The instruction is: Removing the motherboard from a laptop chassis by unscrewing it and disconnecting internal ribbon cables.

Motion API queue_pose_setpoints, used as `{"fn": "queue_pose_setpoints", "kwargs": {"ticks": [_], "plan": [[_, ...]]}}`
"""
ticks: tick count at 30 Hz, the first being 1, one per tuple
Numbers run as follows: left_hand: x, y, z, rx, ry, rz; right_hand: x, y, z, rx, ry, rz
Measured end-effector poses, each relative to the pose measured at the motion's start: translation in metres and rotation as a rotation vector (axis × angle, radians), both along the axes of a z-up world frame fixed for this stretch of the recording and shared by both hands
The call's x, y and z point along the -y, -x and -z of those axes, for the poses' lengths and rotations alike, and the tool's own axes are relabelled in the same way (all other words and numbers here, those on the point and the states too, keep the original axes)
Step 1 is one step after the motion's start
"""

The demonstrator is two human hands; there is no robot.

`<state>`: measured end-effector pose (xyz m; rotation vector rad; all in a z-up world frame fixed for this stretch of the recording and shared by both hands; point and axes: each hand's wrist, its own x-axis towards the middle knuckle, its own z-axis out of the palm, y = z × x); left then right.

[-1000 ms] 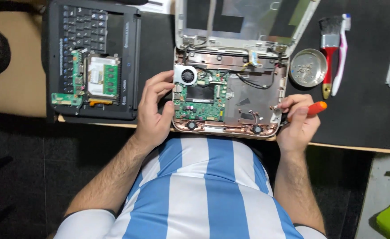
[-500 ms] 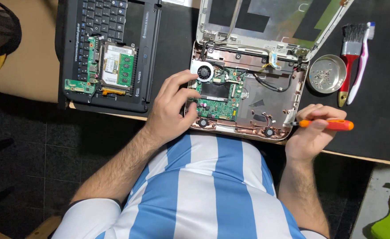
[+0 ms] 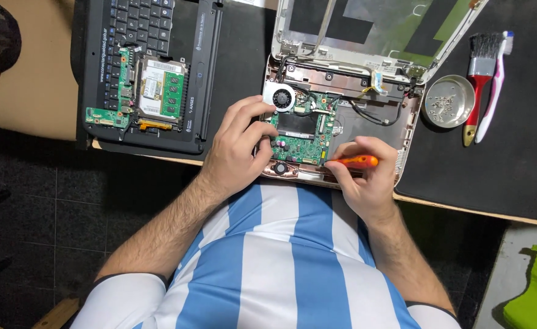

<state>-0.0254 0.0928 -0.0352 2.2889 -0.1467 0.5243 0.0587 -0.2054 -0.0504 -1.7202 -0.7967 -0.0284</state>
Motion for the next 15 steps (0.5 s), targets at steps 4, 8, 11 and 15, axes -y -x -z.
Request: {"fn": "queue_pose_setpoints", "kwargs": {"ticks": [4, 8, 11, 15], "plan": [[0.002, -0.002, -0.003, 0.005, -0.007, -0.007, -0.001, -0.003, -0.007, 0.047, -0.008, 0.018], [0.003, -0.002, 0.0, 0.006, 0.0, -0.021, 0.0, -0.009, -0.014, -0.081, -0.091, -0.011], [0.006, -0.001, 0.0, 0.015, -0.01, -0.047, 0.001, -0.015, -0.015, -0.156, -0.128, -0.027], [0.009, -0.002, 0.001, 0.036, -0.058, -0.073, -0.014, -0.024, -0.031, -0.155, -0.088, -0.044]]}}
